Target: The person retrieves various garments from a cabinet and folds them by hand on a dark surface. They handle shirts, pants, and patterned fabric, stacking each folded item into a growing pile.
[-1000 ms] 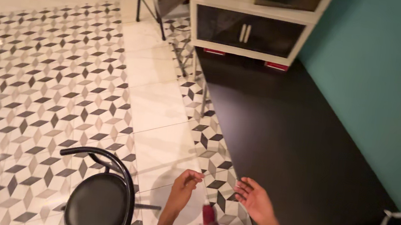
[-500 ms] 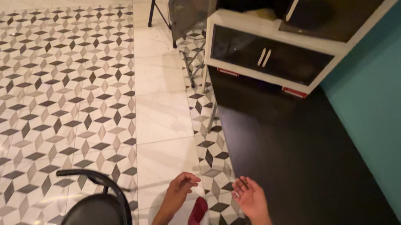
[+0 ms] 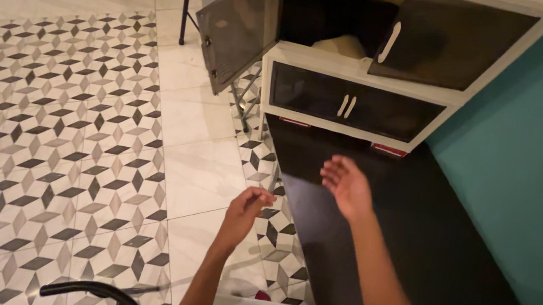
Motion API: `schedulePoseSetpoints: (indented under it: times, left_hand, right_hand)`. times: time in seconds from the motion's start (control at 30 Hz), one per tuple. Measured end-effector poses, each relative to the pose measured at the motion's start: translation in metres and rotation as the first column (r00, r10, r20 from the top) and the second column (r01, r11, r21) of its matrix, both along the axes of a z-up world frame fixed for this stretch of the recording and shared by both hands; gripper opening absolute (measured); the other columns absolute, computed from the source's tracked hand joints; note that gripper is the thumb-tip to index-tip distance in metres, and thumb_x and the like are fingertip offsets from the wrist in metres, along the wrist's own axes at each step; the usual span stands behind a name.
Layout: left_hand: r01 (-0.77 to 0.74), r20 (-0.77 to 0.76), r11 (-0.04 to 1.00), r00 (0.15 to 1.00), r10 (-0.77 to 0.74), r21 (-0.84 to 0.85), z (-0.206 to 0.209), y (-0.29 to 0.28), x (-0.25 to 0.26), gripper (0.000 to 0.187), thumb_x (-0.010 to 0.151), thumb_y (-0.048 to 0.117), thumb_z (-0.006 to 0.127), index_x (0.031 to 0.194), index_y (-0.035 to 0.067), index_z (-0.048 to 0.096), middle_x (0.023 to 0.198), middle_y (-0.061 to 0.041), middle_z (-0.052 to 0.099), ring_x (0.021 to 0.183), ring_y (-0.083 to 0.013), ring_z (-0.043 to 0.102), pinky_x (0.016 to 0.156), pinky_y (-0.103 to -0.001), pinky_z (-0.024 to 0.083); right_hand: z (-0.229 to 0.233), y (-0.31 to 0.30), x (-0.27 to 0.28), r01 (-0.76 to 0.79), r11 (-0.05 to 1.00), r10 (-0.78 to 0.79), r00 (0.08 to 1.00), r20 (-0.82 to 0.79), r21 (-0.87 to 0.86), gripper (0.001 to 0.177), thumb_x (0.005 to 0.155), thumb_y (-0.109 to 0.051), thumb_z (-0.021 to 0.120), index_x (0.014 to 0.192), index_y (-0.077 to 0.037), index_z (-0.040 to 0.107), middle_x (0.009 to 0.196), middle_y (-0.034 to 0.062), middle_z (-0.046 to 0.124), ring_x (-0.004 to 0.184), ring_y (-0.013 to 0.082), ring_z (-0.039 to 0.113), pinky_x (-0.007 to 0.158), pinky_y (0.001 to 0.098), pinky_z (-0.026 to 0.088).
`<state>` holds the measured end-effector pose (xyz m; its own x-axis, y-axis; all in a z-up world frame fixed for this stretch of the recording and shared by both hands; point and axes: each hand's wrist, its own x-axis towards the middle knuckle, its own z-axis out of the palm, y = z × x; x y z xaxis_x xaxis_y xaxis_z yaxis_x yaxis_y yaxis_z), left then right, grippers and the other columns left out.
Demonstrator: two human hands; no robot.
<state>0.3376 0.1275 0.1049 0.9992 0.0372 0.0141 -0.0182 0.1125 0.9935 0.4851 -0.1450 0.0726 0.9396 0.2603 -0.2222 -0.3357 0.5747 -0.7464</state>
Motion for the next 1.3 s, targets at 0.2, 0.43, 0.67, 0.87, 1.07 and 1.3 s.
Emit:
schedulePoseSetpoints:
  times: [0.2,0.43,0.67,0.87,1.07,1.3]
  left_hand:
    - [0.019,0.032,0.995,0.999,-0.016,-0.098,0.017,0.011,0.051,0.020,0.105,0.020,0.057,0.111,0.003,0.066,0.108,-0.007,0.075,0.098,-0.0136,0.064,0.083,-0.028,0.049]
    - [-0.003,-0.027,0.992,1.000,0.000,-0.130,0.019,0.030,0.091,0.019,0.104,0.021,0.056,0.109,0.005,0.065,0.108,-0.005,0.075,0.100,-0.0112,0.068,0.085,-0.027,0.052]
    - [-0.055,-0.027,0.992,0.998,0.053,-0.114,0.001,0.052,0.116,0.019,0.104,0.020,0.057,0.109,0.004,0.066,0.106,-0.006,0.075,0.096,-0.0145,0.067,0.082,-0.030,0.051]
    - [-0.078,-0.136,0.990,0.989,0.062,-0.116,0.001,0.070,0.132,0.021,0.103,0.023,0.055,0.109,0.006,0.067,0.109,-0.003,0.075,0.101,-0.0123,0.068,0.087,-0.031,0.054]
    - [-0.015,-0.179,0.993,0.984,-0.006,-0.116,-0.008,0.070,0.162,0.022,0.103,0.024,0.056,0.110,0.007,0.067,0.109,-0.005,0.075,0.100,-0.0145,0.067,0.087,-0.032,0.051]
    - [0.143,0.038,0.990,0.989,-0.144,0.021,0.001,0.050,0.226,0.021,0.105,0.024,0.057,0.111,0.007,0.067,0.107,-0.003,0.072,0.098,-0.0130,0.066,0.088,-0.029,0.052]
  right_hand:
    - [0.099,0.033,0.109,0.089,0.921,0.040,0.947,0.320,-0.379,0.024,0.104,-0.027,0.055,0.109,-0.008,0.067,0.096,0.0056,0.073,0.086,0.0182,0.070,0.074,0.0330,0.054]
    - [0.143,0.090,0.241,0.324,0.669,0.218,0.775,0.593,-0.669,0.016,0.105,-0.018,0.064,0.107,-0.004,0.073,0.095,0.0059,0.072,0.085,0.0132,0.067,0.074,0.0285,0.053]
    - [0.133,0.160,0.349,0.433,0.424,0.138,0.837,0.529,-0.796,0.025,0.093,-0.025,0.075,0.107,-0.005,0.073,0.091,0.0152,0.075,0.081,0.0245,0.071,0.072,0.0369,0.055]
    - [0.103,0.184,0.397,0.578,0.044,0.222,0.789,0.572,-0.815,0.049,0.080,-0.041,0.084,0.112,-0.005,0.075,0.109,0.0216,0.074,0.102,0.0396,0.069,0.085,0.0463,0.053]
    - [0.063,0.178,0.430,0.679,0.575,-0.057,0.591,0.805,-0.457,0.019,0.102,-0.018,0.068,0.108,-0.003,0.059,0.096,0.0092,0.061,0.090,0.0213,0.057,0.082,0.0351,0.050]
    - [0.107,0.129,0.347,0.666,0.715,-0.341,0.598,0.725,-0.212,0.014,0.109,-0.020,0.063,0.104,-0.009,0.056,0.089,-0.0051,0.048,0.082,0.0073,0.042,0.075,0.0257,0.040]
